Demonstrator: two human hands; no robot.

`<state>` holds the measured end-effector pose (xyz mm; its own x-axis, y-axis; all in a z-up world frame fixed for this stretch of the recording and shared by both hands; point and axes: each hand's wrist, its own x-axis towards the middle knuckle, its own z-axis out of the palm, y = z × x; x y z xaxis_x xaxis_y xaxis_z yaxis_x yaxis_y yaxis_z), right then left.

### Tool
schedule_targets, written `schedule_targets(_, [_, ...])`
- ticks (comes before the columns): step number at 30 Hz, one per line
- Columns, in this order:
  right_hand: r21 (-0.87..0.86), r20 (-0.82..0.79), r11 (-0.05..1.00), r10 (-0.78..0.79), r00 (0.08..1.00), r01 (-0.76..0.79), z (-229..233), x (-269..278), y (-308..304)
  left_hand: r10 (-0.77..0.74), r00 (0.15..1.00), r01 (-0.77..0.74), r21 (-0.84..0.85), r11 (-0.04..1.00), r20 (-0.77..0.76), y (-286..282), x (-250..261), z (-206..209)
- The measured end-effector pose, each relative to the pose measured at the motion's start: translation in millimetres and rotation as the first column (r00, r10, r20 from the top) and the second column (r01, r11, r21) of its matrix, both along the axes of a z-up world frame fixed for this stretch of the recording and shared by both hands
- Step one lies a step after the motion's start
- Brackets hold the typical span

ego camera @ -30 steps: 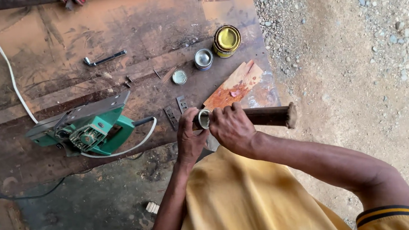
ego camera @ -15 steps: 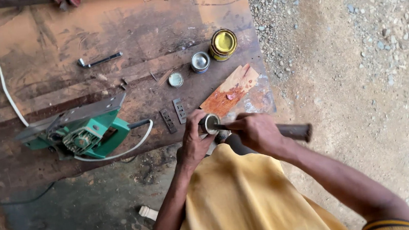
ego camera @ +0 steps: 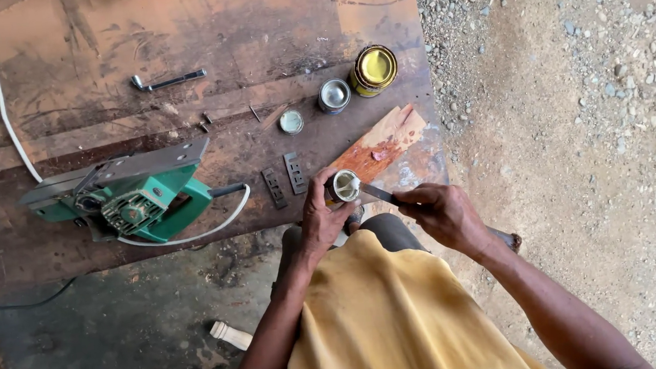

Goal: The person mixes a reddish-brown stain in a small container using a stick, then applies the stain to a wooden chair leg using a brush. The person moves around the workshop to reach different parts of the chair while holding a small wooden board with stain.

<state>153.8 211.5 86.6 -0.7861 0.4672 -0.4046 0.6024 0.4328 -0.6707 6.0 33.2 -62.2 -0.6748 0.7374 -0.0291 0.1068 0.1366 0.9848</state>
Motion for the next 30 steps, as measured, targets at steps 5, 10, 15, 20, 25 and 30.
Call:
schedule_targets(5, [0.130, -0.039, 0.987, 0.101, 0.994, -0.095, -13.4, 0.5, -3.5, -0.018, 0.997, 0.017, -0.005, 1.000, -0.076, 5.9, -2.7, 20.6])
schedule_targets(10, [-0.117, 0.056, 0.993, -0.003, 0.998, 0.010, -12.9, -6.6, -6.2, -0.036, 0.987, 0.041, 0.026, 0.999, -0.154, 5.3, -3.1, 24.6])
schedule_targets(15, [-0.485, 0.129, 0.854, -0.145, 0.981, 0.190, -2.5, -1.0, -11.4, -0.042, 0.989, 0.055, 0.086, 0.995, -0.140, 3.3, -4.8, 22.5])
schedule_targets(20, [-0.630, 0.086, 0.748, -0.200, 0.976, 0.208, 26.9, -2.1, -14.4, -0.047, 0.995, 0.047, 0.004, 0.999, -0.090, -3.6, -0.8, 13.1])
schedule_targets(25, [-0.427, 0.030, 0.886, -0.185, 0.982, 0.180, -3.4, 11.9, -8.7, -0.022, 0.999, 0.022, 0.011, 1.000, -0.047, -4.5, -2.3, 12.8])
schedule_targets(30, [-0.079, 0.003, 0.992, -0.100, 0.995, 0.100, -47.2, 28.1, 18.6, 0.035, 0.999, -0.034, -0.015, 0.999, 0.035, -15.7, -12.5, 23.1])
